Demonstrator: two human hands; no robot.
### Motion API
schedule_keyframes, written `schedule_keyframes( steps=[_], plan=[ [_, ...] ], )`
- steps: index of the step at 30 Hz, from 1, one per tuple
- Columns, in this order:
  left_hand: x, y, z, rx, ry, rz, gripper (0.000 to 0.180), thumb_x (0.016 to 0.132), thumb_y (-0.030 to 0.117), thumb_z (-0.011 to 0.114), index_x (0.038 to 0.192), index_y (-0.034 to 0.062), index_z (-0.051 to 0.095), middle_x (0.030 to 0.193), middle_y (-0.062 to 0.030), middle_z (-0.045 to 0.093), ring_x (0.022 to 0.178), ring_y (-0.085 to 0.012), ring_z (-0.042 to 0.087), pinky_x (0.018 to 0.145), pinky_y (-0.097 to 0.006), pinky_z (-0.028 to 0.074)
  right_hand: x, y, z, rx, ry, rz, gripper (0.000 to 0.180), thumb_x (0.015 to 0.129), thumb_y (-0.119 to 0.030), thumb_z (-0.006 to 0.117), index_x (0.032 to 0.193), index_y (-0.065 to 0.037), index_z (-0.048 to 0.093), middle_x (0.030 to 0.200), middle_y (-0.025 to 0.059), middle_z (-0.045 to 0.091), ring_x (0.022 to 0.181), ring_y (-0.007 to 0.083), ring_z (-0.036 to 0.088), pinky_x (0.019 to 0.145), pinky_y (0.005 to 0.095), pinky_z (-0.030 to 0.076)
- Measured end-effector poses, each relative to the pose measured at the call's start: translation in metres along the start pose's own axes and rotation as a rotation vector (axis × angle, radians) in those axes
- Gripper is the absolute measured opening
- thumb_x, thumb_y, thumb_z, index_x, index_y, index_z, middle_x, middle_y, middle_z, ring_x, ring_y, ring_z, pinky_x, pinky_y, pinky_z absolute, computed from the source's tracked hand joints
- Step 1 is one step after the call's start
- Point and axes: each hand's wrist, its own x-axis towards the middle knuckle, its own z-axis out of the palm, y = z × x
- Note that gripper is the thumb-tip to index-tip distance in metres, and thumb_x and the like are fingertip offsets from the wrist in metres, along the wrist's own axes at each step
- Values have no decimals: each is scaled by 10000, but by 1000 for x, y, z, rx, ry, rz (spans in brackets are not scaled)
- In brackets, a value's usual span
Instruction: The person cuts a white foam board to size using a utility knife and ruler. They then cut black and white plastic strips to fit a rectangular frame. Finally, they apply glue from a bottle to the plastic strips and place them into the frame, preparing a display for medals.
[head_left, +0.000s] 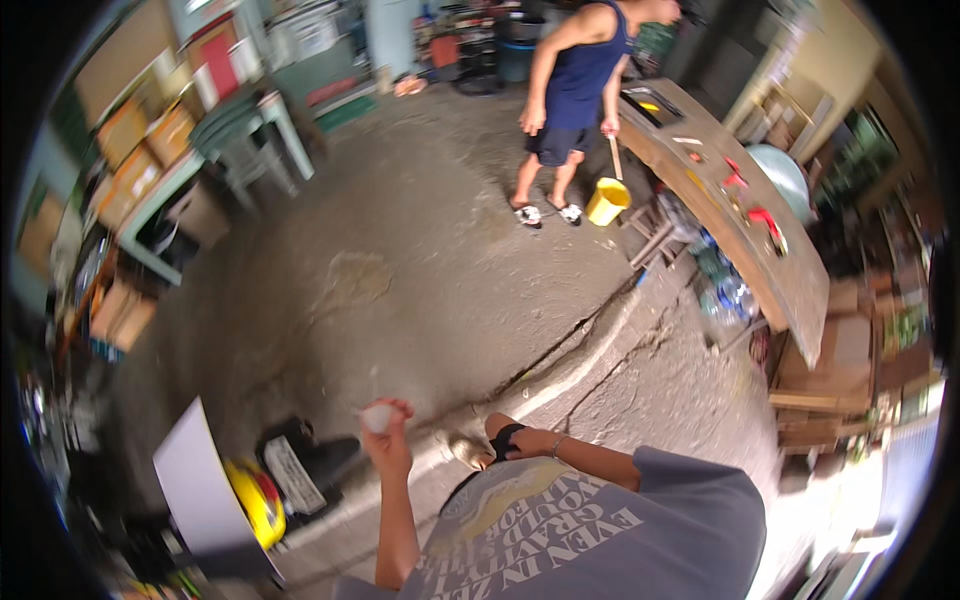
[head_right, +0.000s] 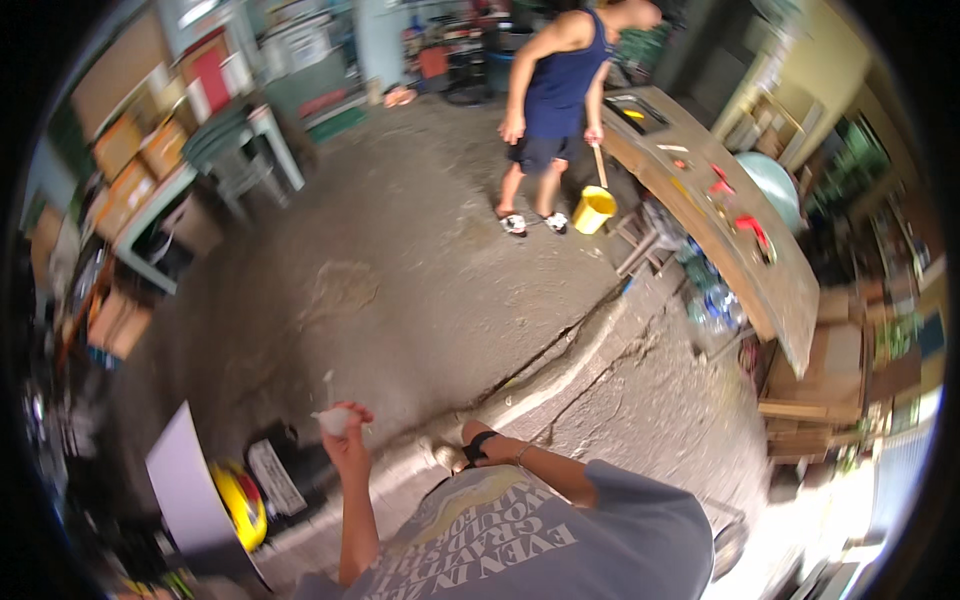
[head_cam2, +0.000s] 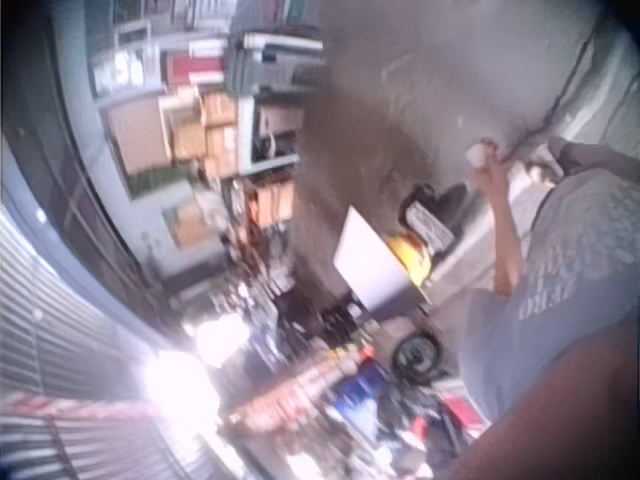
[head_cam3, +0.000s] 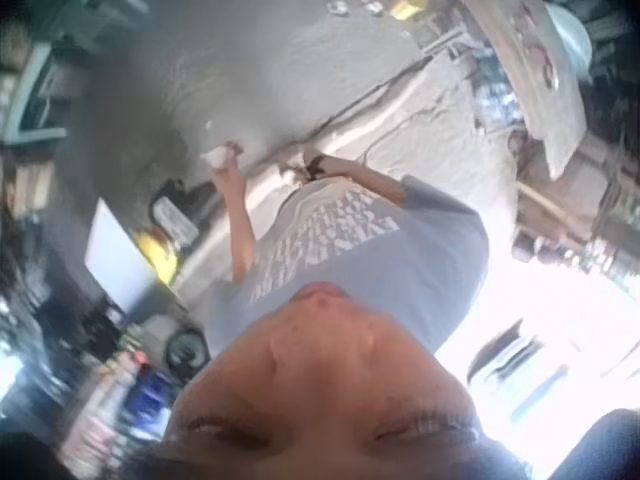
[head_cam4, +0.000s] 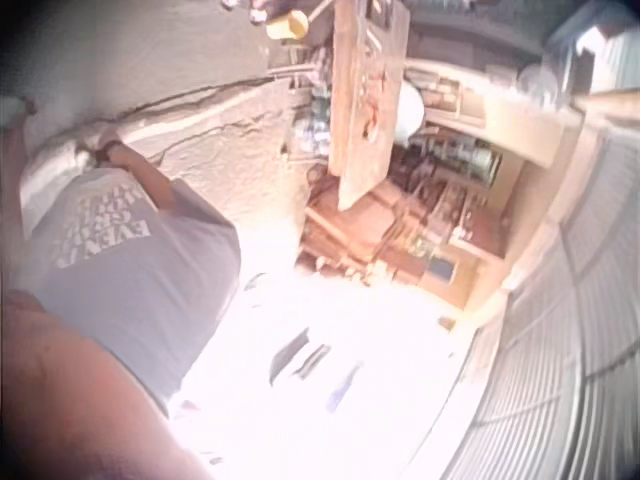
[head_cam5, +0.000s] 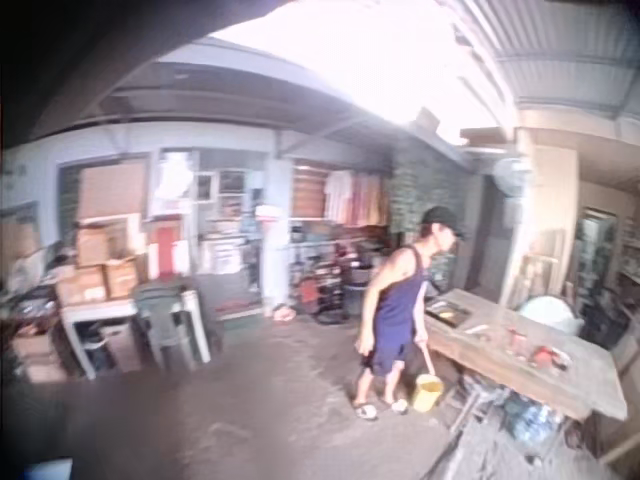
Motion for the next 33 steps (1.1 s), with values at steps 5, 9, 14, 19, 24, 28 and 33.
schedule_keyframes(
  steps=[5, 9, 14, 19, 24, 28, 33],
  plan=[
    [135, -6, -26, 94, -20, 10, 210, 948, 141, 666, 1085, 28, 553, 976, -79, 597, 819, -167, 606, 724, -325, 535, 111, -4, -25, -107, 164, -31, 565, 929, -519, 548, 1295, -94, 617, 1388, 175, 540, 1274, 353, 517, 1085, 442, 398],
    [220, -23, -61, 30, 59, -74, 176, 940, 126, 660, 1055, 46, 554, 949, -72, 595, 774, -151, 593, 695, -310, 520, 228, -2, -82, 101, -18, -20, 534, 947, -502, 533, 1246, -76, 653, 1290, 196, 612, 1272, 344, 525, 1081, 446, 397],
    [306, -9, -88, 20, 42, -221, 135, 930, 70, 652, 1000, 67, 536, 900, -44, 562, 757, -130, 578, 685, -293, 512, 360, -50, -220, 204, -369, 39, 548, 966, -498, 505, 1247, -42, 623, 1236, 216, 641, 1162, 386, 594, 1000, 462, 451],
    [406, 22, -141, -105, 78, -195, 126, 915, -2, 619, 956, 60, 517, 863, -32, 542, 738, -125, 555, 662, -263, 480, 519, -55, -291, -44, -346, -130, 496, 959, -473, 504, 1091, -22, 665, 1134, 225, 673, 1026, 405, 648, 899, 468, 511],
    [480, 3, -226, -198, 289, -28, 139, 914, 16, 629, 930, 69, 501, 822, -47, 532, 697, -136, 539, 629, -279, 463, 672, -101, -346, -82, -259, -238, 462, 942, -440, 555, 1091, -18, 669, 1036, 235, 693, 978, 412, 662, 837, 480, 522],
    [533, -4, -309, -170, 386, 14, 155, 906, 25, 645, 851, 68, 506, 776, -24, 527, 654, -116, 502, 591, -265, 424, 781, -147, -369, -95, -265, -186, 448, 941, -427, 563, 1045, -6, 674, 966, 229, 702, 941, 421, 665, 811, 482, 525],
    [637, 76, -440, -68, 338, -10, 172, 935, 7, 626, 811, 62, 520, 734, -14, 538, 652, -93, 508, 574, -263, 417, 885, -195, -378, -42, -150, -9, 359, 922, -342, 556, 937, -5, 680, 925, 251, 686, 899, 430, 655, 784, 492, 518]
  ],
)
